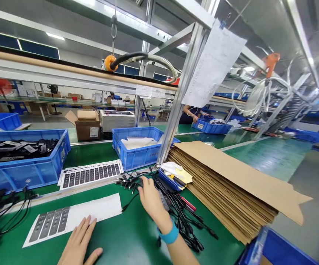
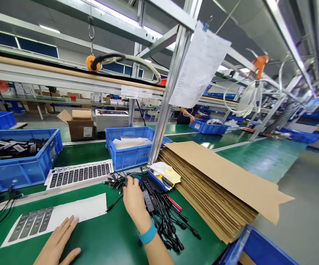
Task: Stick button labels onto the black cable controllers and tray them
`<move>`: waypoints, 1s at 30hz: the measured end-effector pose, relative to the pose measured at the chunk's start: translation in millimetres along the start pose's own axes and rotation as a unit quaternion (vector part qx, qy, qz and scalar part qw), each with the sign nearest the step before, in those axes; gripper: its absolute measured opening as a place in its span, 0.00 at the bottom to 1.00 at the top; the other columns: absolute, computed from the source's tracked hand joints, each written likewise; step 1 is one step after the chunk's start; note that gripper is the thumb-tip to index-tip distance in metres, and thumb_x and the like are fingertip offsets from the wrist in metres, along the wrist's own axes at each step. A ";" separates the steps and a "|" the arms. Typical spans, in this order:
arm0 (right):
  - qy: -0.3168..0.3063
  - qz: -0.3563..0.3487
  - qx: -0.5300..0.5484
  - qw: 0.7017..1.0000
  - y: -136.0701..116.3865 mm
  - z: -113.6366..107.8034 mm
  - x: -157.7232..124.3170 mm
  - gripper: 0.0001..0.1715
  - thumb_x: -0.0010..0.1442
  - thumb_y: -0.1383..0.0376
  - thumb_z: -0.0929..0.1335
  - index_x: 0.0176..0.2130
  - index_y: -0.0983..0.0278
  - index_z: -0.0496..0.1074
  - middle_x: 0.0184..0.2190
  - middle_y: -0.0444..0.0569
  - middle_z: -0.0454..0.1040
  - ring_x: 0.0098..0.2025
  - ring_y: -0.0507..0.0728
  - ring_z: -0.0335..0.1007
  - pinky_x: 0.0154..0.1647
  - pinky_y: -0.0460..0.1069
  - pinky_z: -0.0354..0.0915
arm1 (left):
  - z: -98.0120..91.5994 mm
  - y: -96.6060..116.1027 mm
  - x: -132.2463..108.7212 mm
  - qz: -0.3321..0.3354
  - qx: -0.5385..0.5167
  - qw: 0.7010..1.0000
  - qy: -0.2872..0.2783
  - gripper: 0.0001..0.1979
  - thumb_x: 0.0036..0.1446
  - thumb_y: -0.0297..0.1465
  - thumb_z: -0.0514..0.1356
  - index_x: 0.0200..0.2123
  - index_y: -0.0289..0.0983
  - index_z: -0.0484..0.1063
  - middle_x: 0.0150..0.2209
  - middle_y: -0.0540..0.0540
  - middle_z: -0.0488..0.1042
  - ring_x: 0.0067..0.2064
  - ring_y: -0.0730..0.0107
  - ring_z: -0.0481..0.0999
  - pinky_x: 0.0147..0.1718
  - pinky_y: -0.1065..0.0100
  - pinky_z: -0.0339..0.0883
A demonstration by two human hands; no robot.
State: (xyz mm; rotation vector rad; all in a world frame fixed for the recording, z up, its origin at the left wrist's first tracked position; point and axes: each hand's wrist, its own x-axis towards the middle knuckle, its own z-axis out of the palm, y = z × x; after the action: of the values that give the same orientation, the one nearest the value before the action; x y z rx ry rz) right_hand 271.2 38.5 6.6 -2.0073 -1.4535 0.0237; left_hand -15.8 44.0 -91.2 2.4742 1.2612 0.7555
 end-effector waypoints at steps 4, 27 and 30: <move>0.041 0.007 -0.112 0.993 0.9 -5.5 9.8 0.28 0.58 0.76 0.61 0.58 0.71 0.65 0.52 0.71 0.66 0.52 0.72 0.65 0.51 0.66 0.61 | 21.2 -8.7 -2.4 0.039 0.103 0.994 -0.025 0.32 0.59 0.46 0.56 0.64 0.44 0.59 0.67 0.40 0.55 0.67 0.42 0.55 0.60 0.45 0.59; -0.149 -0.229 0.263 0.925 -168.5 93.1 -36.9 0.05 0.57 0.67 0.67 0.31 0.57 0.72 0.33 0.40 0.71 0.39 0.55 0.72 0.39 0.48 0.70 | 9.5 -7.9 12.5 0.006 -0.043 0.997 -0.059 0.21 0.51 0.48 0.62 0.48 0.50 0.78 0.48 0.44 0.80 0.51 0.37 0.75 0.55 0.44 0.66; -0.101 -0.206 0.345 0.910 -150.7 61.1 -44.5 0.05 0.57 0.66 0.66 0.34 0.57 0.72 0.34 0.41 0.71 0.36 0.54 0.72 0.35 0.47 0.69 | -20.0 -11.0 16.7 -0.008 -0.069 0.998 0.003 0.18 0.55 0.50 0.57 0.43 0.51 0.78 0.44 0.47 0.80 0.48 0.41 0.77 0.51 0.48 0.71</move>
State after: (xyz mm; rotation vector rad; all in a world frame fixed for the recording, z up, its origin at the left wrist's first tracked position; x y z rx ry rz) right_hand 104.1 56.4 19.6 -1.1325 -1.6685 0.5061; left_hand -26.2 63.9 -74.1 2.3505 1.1876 0.8176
